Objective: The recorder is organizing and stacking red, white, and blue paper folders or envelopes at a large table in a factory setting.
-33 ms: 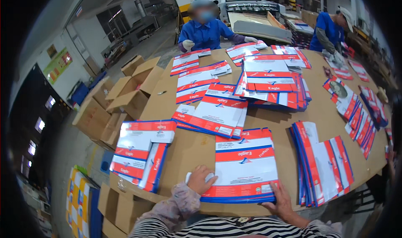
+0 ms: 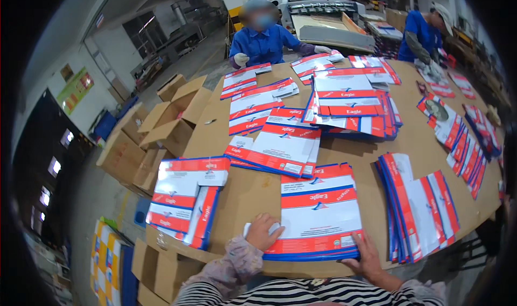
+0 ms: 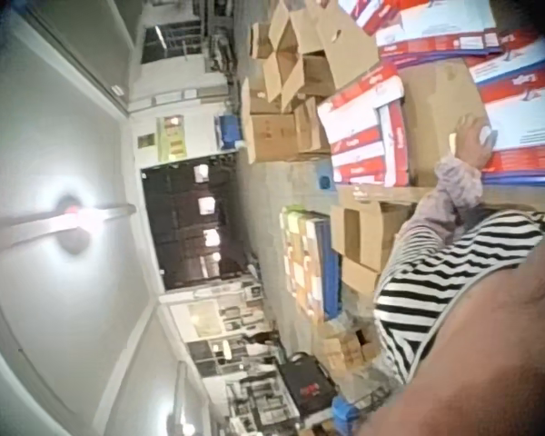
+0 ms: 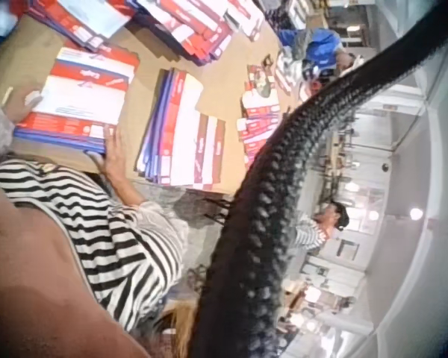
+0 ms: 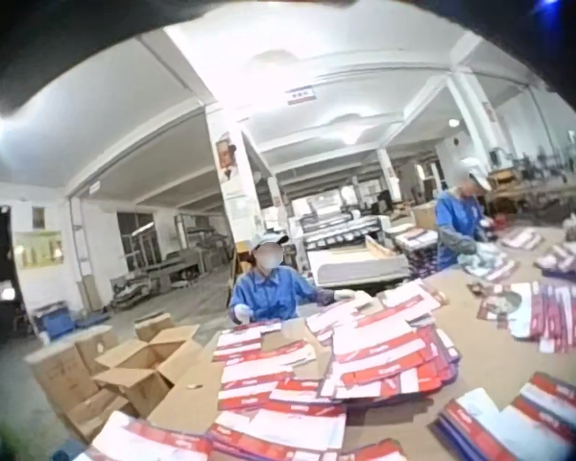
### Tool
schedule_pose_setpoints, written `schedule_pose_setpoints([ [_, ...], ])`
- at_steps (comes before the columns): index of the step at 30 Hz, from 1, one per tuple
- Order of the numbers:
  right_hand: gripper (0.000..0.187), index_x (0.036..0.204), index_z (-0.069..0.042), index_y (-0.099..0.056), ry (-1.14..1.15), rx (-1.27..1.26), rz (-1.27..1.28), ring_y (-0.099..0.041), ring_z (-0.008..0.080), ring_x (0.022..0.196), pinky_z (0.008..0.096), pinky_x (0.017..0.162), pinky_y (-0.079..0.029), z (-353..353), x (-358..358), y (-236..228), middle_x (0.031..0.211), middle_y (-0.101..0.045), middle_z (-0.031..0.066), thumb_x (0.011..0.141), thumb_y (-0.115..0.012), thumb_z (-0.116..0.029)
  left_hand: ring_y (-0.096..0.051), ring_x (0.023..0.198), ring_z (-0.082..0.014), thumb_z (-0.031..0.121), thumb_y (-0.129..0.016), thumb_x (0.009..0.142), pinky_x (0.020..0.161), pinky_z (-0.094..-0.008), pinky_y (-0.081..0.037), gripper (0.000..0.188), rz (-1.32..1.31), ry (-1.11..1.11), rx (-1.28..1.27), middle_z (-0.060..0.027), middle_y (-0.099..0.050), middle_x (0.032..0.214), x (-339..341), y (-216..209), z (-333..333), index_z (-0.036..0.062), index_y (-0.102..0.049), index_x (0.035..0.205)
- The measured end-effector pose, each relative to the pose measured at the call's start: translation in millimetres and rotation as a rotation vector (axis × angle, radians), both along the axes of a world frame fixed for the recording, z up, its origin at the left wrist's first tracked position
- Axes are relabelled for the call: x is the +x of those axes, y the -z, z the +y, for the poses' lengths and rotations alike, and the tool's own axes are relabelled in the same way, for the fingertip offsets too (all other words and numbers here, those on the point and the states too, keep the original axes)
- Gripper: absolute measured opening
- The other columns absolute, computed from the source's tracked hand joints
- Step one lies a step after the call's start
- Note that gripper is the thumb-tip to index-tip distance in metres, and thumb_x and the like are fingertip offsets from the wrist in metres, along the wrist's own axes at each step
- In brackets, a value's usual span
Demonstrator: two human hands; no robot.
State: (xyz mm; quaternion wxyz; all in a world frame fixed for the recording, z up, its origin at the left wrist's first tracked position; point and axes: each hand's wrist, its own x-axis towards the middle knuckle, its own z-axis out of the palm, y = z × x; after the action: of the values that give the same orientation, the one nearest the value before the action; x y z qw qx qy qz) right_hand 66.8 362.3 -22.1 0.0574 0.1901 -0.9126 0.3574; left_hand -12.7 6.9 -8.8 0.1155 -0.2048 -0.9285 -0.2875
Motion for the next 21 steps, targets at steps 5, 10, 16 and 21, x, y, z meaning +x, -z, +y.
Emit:
schedule_pose_setpoints([
  [5, 0.093, 0.142, -0.004, -0.037, 0.007, 0.057, 0.049, -0.043, 0.0507, 0.123, 0.0525, 0.102, -0.038, 6.8, -0.3, -2.3, 0.141, -0.035, 0.0345, 0.069, -0.081, -0.041, -0.057, 0.088, -0.0326, 0.019, -0.072, 0.08, 0.077, -0.0407, -0.047, 0.021, 0.0, -0.029, -0.004, -0.0126, -0.059, 0.089, -0.9, -3.8, 8.1, 0.005, -0.066, 0.094],
  [10, 0.091, 0.141, -0.005, -0.037, 0.016, 0.096, 0.034, -0.044, 0.0494, 0.122, 0.0509, 0.102, -0.038, 6.9, -0.7, 0.4, 0.141, -0.034, 0.0334, 0.071, -0.08, -0.044, -0.057, 0.089, -0.0326, 0.019, -0.072, 0.08, 0.078, -0.0407, -0.047, 0.022, 0.014, -0.03, -0.013, -0.0129, -0.059, 0.09, 3.2, -2.0, 6.0, 0.0051, -0.066, 0.095],
  [16, 0.09, 0.143, -0.006, -0.035, 0.034, 0.153, 0.006, -0.043, 0.0486, 0.124, 0.0505, 0.103, -0.038, 1.6, 3.6, -0.4, 0.142, -0.034, 0.032, 0.074, -0.077, -0.045, -0.056, 0.09, -0.0331, 0.019, -0.073, 0.079, 0.079, -0.0411, -0.046, 0.022, 0.03, -0.031, 0.025, -0.0131, -0.058, 0.09, 8.1, 0.3, 1.6, 0.0049, -0.066, 0.095],
  [21, 0.089, 0.143, -0.006, -0.034, 0.021, 0.122, -0.001, -0.042, 0.0491, 0.125, 0.0508, 0.104, -0.037, 2.3, 1.4, 3.9, 0.143, -0.033, 0.0319, 0.075, -0.075, -0.047, -0.055, 0.089, -0.0337, 0.02, -0.073, 0.078, 0.08, -0.0422, -0.045, 0.022, 0.046, -0.015, 0.049, -0.0133, -0.058, 0.089, 7.0, -0.5, 1.6, 0.0045, -0.066, 0.093],
])
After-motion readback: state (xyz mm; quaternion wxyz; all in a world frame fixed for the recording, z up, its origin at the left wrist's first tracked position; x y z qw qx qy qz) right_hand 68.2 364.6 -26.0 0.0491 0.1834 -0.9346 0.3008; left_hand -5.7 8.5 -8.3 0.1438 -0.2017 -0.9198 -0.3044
